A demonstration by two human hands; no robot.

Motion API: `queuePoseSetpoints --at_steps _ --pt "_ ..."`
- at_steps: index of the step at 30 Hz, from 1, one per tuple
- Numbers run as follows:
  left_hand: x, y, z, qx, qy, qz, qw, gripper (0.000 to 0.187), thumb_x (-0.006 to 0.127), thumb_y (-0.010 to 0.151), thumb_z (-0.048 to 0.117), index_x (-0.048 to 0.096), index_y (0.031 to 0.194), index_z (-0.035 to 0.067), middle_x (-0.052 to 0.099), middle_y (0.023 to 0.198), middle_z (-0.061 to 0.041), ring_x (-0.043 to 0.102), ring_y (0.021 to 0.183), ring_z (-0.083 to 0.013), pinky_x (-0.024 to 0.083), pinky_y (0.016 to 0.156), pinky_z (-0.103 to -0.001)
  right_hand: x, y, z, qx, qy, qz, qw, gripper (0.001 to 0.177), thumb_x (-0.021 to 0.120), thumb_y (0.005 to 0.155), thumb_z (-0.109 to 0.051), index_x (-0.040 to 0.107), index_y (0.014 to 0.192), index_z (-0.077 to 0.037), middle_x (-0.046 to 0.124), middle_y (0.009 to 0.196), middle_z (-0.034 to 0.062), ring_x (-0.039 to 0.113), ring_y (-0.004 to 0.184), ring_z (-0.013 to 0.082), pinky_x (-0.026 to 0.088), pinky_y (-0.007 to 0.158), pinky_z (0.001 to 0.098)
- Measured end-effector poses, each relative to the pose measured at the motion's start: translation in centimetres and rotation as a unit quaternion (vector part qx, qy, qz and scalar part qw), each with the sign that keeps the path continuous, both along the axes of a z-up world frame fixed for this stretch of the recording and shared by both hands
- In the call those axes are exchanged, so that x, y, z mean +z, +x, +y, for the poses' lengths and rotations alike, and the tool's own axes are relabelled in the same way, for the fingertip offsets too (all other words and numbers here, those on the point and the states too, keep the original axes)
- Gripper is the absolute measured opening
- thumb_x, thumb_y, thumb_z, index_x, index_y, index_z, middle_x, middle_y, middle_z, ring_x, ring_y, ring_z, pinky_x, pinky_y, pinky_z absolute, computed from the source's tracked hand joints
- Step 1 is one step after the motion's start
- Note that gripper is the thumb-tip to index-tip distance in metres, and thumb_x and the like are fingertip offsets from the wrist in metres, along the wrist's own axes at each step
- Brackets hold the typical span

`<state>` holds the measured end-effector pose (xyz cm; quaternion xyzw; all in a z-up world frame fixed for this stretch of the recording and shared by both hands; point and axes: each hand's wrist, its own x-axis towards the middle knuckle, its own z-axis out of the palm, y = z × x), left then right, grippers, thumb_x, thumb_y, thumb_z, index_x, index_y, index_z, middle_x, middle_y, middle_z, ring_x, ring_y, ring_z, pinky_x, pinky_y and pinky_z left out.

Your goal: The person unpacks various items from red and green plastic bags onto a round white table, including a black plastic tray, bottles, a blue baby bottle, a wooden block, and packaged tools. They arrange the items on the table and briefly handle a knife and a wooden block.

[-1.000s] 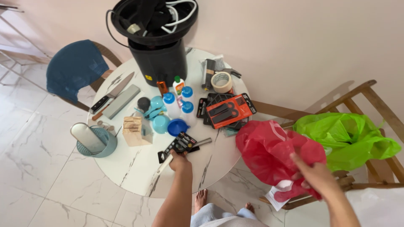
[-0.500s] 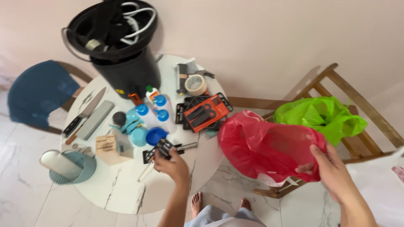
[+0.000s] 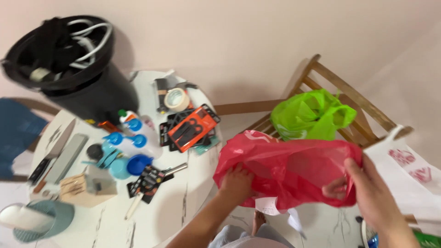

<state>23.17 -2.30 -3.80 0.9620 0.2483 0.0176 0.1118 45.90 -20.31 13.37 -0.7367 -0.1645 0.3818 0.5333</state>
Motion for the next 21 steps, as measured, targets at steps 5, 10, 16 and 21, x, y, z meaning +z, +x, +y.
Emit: queuePoseSetpoints --at_steps 5,10,16,21 --pt "5.9 1.9 1.0 -0.083 -0.287 0.135 0.945 0.076 0.055 0.084 0.08 0.08 0.1 0.01 0.073 0.095 -0.018 0.071 0.095 -0.0364 0.054 0.086 -0.048 -3.4 9.3 -0.3 -0.094 0.155 0.06 0.982 0.04 0.046 0.106 -0.015 0.044 0.144 -0.004 0.067 0.108 0.0117 0.069 0.09 0.0303 0.06 0.08 0.0432" --pt "8.3 5.1 0.1 -0.166 -0.397 0.061 0.901 0.055 0.068 0.081 0.061 0.079 0.1 0.01 0.074 0.087 -0.015 0.072 0.086 -0.0317 0.055 0.078 -0.041 -5.4 14.1 -0.3 -0.1 0.198 0.056 0.973 0.055 0.055 0.099 -0.01 0.031 0.149 -0.01 0.056 0.125 0.01 0.065 0.118 0.0306 0.051 0.097 0.0422" --pt "1.9 10.2 1.2 -0.206 -0.495 -0.166 0.828 0.015 0.067 0.092 0.018 0.071 0.096 0.004 0.07 0.094 -0.008 0.066 0.091 -0.0171 0.054 0.083 -0.031 -10.5 13.4 -2.5 0.19 -0.025 -0.108 0.976 0.104 0.077 0.078 -0.032 0.016 0.159 -0.012 0.062 0.143 0.0118 0.06 0.129 0.0219 0.043 0.11 0.0369" --pt "-0.5 14.6 3.5 -0.115 -0.585 -0.212 0.774 0.016 0.058 0.096 0.011 0.07 0.103 0.006 0.068 0.101 -0.002 0.06 0.096 -0.0098 0.051 0.087 -0.028 -15.6 11.3 -3.7 0.313 -0.102 -0.057 0.942 0.095 0.089 0.075 -0.026 0.036 0.151 -0.008 0.06 0.141 0.0101 0.057 0.127 0.0197 0.045 0.108 0.0362"
